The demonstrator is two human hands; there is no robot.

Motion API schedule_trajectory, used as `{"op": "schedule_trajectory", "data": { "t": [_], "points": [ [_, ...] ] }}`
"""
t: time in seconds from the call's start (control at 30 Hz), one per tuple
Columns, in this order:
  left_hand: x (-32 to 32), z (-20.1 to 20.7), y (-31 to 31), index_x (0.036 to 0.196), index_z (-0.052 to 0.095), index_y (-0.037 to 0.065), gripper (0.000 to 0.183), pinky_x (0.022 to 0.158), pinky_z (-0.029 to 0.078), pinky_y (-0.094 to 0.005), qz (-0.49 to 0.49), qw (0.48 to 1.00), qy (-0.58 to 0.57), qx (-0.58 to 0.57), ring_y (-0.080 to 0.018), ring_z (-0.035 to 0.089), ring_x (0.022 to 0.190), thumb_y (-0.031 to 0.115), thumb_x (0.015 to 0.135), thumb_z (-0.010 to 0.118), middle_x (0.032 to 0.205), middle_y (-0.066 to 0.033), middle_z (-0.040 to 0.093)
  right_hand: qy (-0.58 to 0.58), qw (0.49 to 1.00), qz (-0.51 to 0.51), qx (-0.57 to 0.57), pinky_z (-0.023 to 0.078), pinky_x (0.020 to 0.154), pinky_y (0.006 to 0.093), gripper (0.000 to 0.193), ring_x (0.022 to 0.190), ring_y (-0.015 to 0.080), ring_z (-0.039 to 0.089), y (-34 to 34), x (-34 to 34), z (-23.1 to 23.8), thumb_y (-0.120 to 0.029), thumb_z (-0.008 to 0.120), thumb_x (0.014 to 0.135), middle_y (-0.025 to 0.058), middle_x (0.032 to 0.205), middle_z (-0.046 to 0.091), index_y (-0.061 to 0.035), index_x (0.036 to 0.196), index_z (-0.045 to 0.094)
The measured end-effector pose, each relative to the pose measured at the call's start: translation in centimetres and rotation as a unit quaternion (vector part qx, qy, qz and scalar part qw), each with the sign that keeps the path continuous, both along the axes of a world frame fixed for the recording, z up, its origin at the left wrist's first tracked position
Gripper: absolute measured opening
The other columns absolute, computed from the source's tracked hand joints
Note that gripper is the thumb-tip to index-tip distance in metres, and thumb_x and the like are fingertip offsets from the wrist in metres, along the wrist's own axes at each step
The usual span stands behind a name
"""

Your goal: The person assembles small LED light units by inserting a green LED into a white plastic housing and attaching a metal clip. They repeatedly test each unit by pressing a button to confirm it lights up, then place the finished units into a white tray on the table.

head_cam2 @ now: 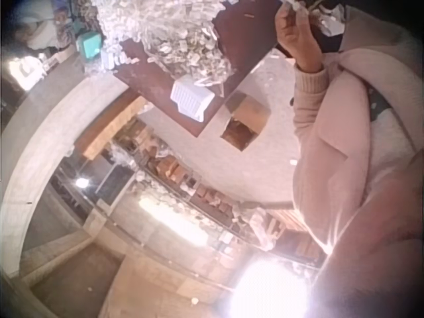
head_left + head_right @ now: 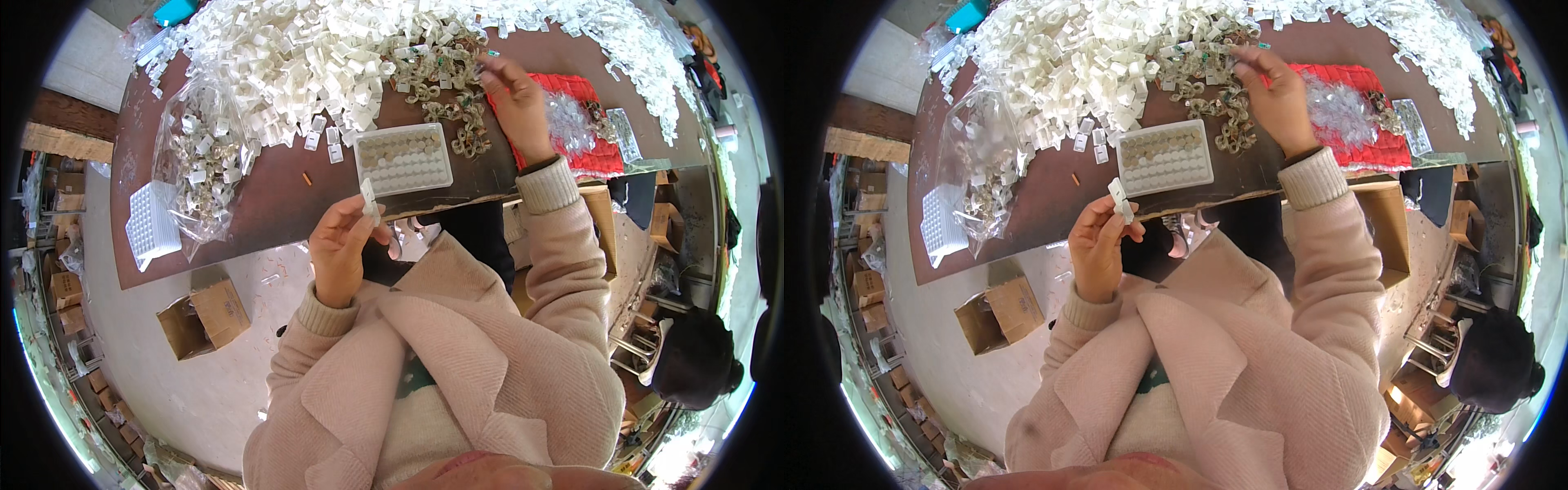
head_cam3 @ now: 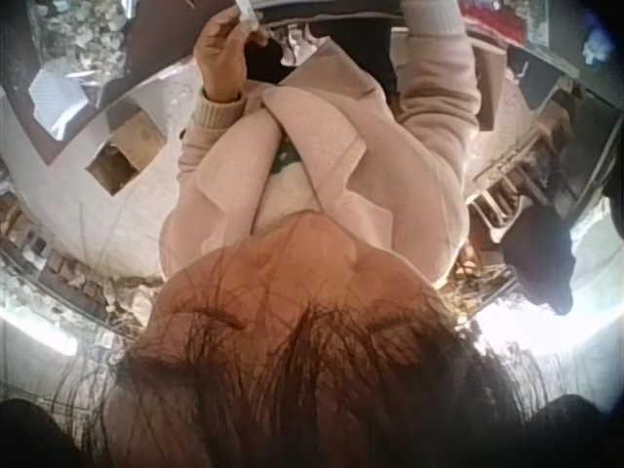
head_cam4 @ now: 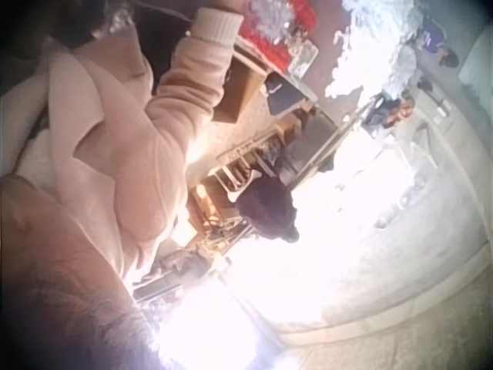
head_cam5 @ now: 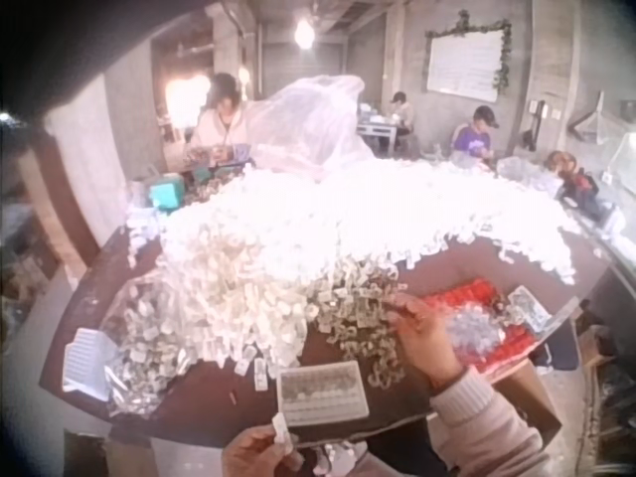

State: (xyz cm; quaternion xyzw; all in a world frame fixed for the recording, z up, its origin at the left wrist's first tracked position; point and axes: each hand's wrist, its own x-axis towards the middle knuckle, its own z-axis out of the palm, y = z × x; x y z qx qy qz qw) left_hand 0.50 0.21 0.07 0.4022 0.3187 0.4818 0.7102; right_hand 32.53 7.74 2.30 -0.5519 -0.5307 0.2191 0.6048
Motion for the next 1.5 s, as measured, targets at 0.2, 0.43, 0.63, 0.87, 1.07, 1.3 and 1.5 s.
{"op": "schedule_trajectory", "data": {
  "t": [0.2, 0.43, 0.63, 0.87, 1.07, 1.3, 1.5],
  "points": [
    [-0.6, -0.3, 0.0, 0.119, 0.061, -0.004, 0.022, 0.074, 0.055, -0.0283, -0.008, 1.0, -0.005, -0.027, -0.0155, 0.066, 0.081, -0.002, 0.097, 0.058, 0.11, -0.0139, 0.071, 0.098, 0.994, 0.037, -0.014, 0.049, 0.077, 0.0218, 0.022, 0.088, 0.0086, 0.064, -1.6, 0.2, 0.7, -0.004, 0.067, 0.095, 0.0047, 0.098, 0.073, -0.0016, 0.117, 0.067],
    [-0.5, -0.4, 0.3, 0.121, 0.06, -0.003, 0.024, 0.079, 0.052, -0.0324, -0.025, 0.991, -0.126, -0.039, -0.0199, 0.065, 0.09, 0.005, 0.098, 0.06, 0.114, -0.0176, 0.07, 0.107, 0.986, 0.008, -0.131, 0.05, 0.067, 0.0221, 0.015, 0.078, 0.0076, 0.063, -4.0, -3.0, 2.6, 0.0, 0.068, 0.092, 0.0015, 0.088, 0.069, -0.0015, 0.106, 0.071],
    [0.4, -0.1, 0.1, 0.116, 0.063, 0.0, 0.02, 0.082, 0.053, -0.0349, 0.021, 0.989, -0.148, 0.011, -0.0202, 0.066, 0.091, 0.002, 0.097, 0.06, 0.115, -0.0173, 0.069, -0.094, 0.99, 0.106, -0.018, 0.053, 0.069, 0.0278, 0.022, 0.078, 0.0185, 0.068, -9.3, -11.9, 3.6, 0.008, 0.074, 0.08, 0.0097, 0.087, 0.07, -0.0047, 0.099, 0.076],
    [0.4, 0.4, -0.1, 0.11, 0.065, -0.001, 0.022, 0.088, 0.057, -0.0378, 0.024, 0.985, -0.156, 0.064, -0.023, 0.069, 0.099, -0.007, 0.09, 0.066, 0.112, -0.0155, 0.071, 0.012, 0.988, 0.156, 0.007, 0.053, 0.059, 0.0225, 0.021, 0.075, 0.0105, 0.067, -9.7, -15.1, 3.5, 0.007, 0.074, 0.082, 0.0068, 0.089, 0.07, -0.0032, 0.101, 0.076],
    [0.0, 0.4, -0.1, 0.111, 0.065, -0.001, 0.026, 0.077, 0.059, -0.031, 0.03, 0.986, -0.124, 0.108, -0.0189, 0.069, 0.093, -0.013, 0.088, 0.067, 0.109, -0.0149, 0.071, 0.116, 0.971, 0.195, -0.074, 0.047, 0.049, 0.019, 0.02, 0.072, 0.006, 0.063, -10.2, -15.2, 3.4, 0.006, 0.074, 0.084, 0.0029, 0.089, 0.067, -0.0048, 0.101, 0.078],
    [0.2, 0.0, -0.1, 0.103, 0.064, -0.002, 0.017, 0.065, 0.061, -0.0305, 0.036, 0.978, -0.184, 0.088, -0.0209, 0.069, 0.09, -0.012, 0.088, 0.067, 0.108, -0.0168, 0.07, 0.192, 0.944, 0.229, -0.142, 0.041, 0.047, 0.0175, 0.02, 0.062, 0.0036, 0.055, -10.3, -15.2, 2.8, 0.004, 0.076, 0.084, 0.0, 0.083, 0.062, -0.0044, 0.102, 0.078],
    [0.3, -0.4, -0.1, 0.104, 0.061, -0.002, 0.018, 0.056, 0.06, -0.032, 0.061, 0.971, -0.187, 0.135, -0.0212, 0.068, 0.085, -0.012, 0.09, 0.064, 0.107, -0.0183, 0.069, 0.143, 0.961, 0.224, -0.08, 0.046, 0.058, 0.0223, 0.025, 0.067, 0.0082, 0.058, -10.5, -15.9, 2.2, 0.006, 0.077, 0.081, 0.0032, 0.084, 0.066, -0.0043, 0.103, 0.077]
  ]
}}
